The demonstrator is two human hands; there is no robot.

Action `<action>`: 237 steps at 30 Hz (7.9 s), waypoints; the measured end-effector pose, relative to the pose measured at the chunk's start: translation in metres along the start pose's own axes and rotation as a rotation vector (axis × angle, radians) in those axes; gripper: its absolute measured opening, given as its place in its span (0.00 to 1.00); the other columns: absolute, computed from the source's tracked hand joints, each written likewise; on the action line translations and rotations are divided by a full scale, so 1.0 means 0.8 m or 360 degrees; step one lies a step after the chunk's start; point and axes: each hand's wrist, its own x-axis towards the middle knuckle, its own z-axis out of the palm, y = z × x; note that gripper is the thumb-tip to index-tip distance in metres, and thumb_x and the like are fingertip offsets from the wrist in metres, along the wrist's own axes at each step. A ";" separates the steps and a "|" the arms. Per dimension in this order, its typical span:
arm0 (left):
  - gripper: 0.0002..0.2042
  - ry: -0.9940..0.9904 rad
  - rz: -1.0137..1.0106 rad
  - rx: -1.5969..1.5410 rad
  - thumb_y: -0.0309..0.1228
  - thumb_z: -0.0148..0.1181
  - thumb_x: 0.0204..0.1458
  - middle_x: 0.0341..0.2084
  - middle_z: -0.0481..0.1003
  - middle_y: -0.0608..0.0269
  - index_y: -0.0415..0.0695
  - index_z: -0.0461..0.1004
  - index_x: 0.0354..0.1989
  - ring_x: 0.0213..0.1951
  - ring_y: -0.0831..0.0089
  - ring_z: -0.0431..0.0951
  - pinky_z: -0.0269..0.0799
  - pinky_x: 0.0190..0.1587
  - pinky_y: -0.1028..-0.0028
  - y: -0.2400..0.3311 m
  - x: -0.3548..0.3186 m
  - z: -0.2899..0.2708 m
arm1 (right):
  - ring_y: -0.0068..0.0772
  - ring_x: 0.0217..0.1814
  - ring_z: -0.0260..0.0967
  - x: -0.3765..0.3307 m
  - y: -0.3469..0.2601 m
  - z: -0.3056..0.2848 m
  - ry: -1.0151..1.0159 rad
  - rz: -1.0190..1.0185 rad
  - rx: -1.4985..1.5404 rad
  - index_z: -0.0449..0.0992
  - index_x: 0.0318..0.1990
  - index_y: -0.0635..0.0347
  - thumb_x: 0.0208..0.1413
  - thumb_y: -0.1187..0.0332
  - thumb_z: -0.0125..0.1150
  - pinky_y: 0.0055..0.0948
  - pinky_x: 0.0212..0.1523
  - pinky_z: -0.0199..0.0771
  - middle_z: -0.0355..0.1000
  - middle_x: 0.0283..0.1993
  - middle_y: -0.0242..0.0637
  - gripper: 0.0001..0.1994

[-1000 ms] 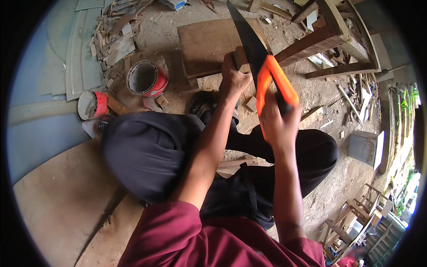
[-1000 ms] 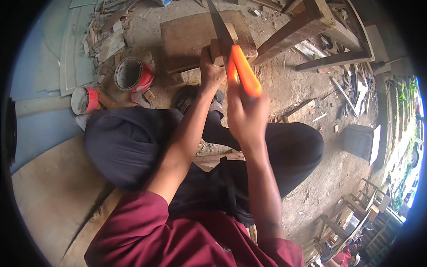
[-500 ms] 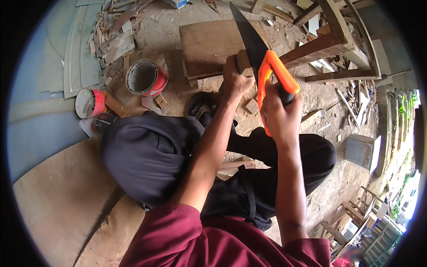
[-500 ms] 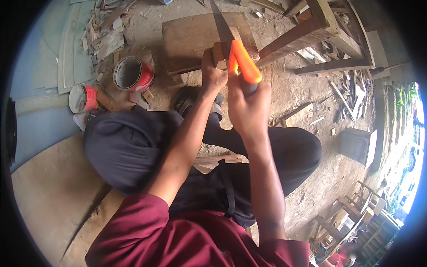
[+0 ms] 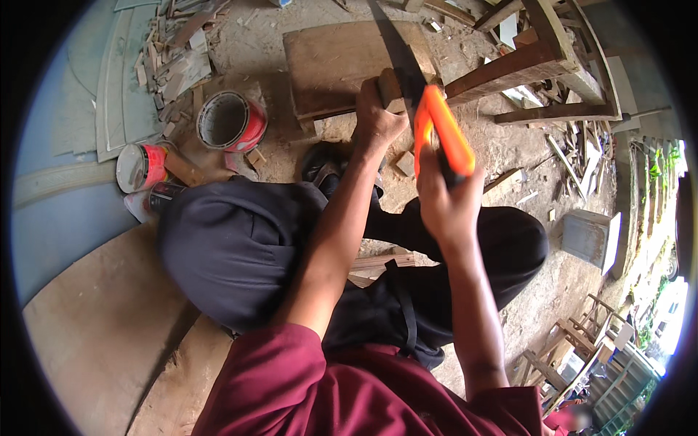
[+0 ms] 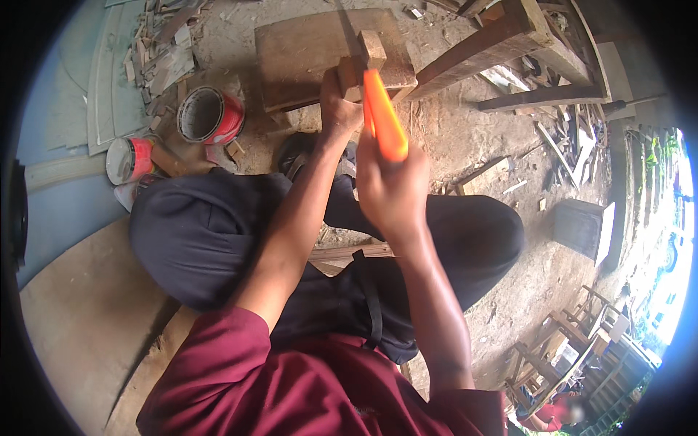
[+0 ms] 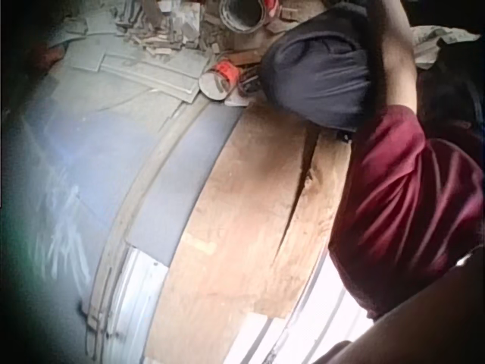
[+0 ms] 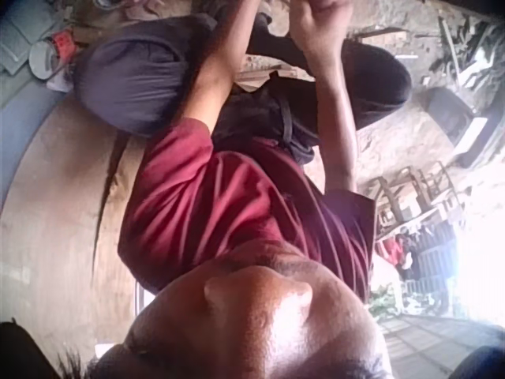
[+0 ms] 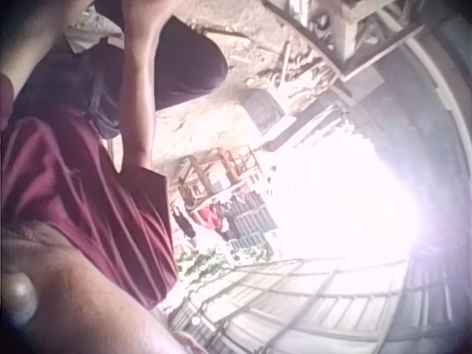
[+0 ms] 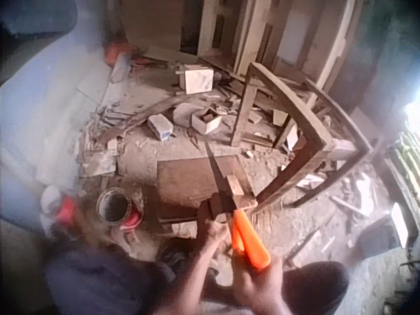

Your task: The person sits on the floor and uses a hand saw to cut a small wooden block placed on a larger wooden frame. After sawing, the person lifts the frame and adjusts its position.

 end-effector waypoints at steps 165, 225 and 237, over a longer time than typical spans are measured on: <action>0.16 0.0351 -0.0370 -0.0180 0.39 0.48 0.53 0.23 0.70 0.56 0.36 0.72 0.28 0.27 0.65 0.70 0.67 0.37 0.65 0.071 0.138 0.005 | 0.28 0.14 0.68 -0.136 0.027 -0.048 0.0209 -0.0092 0.0362 0.70 0.25 0.65 0.54 0.71 0.65 0.27 0.19 0.64 0.66 0.15 0.42 0.11; 0.15 0.0441 -0.0587 -0.0253 0.36 0.50 0.51 0.17 0.64 0.63 0.36 0.66 0.20 0.26 0.72 0.64 0.64 0.34 0.67 0.058 0.161 0.015 | 0.22 0.16 0.60 -0.112 -0.009 -0.073 0.0038 0.0125 0.0453 0.71 0.27 0.66 0.56 0.72 0.62 0.26 0.20 0.62 0.65 0.15 0.36 0.09; 0.18 0.0447 -0.0643 -0.0212 0.37 0.45 0.51 0.23 0.73 0.48 0.33 0.77 0.29 0.29 0.58 0.72 0.67 0.39 0.62 0.066 0.149 0.020 | 0.18 0.21 0.65 -0.105 -0.038 -0.095 -0.0031 0.0217 0.0340 0.75 0.33 0.68 0.56 0.74 0.60 0.25 0.25 0.67 0.68 0.18 0.38 0.05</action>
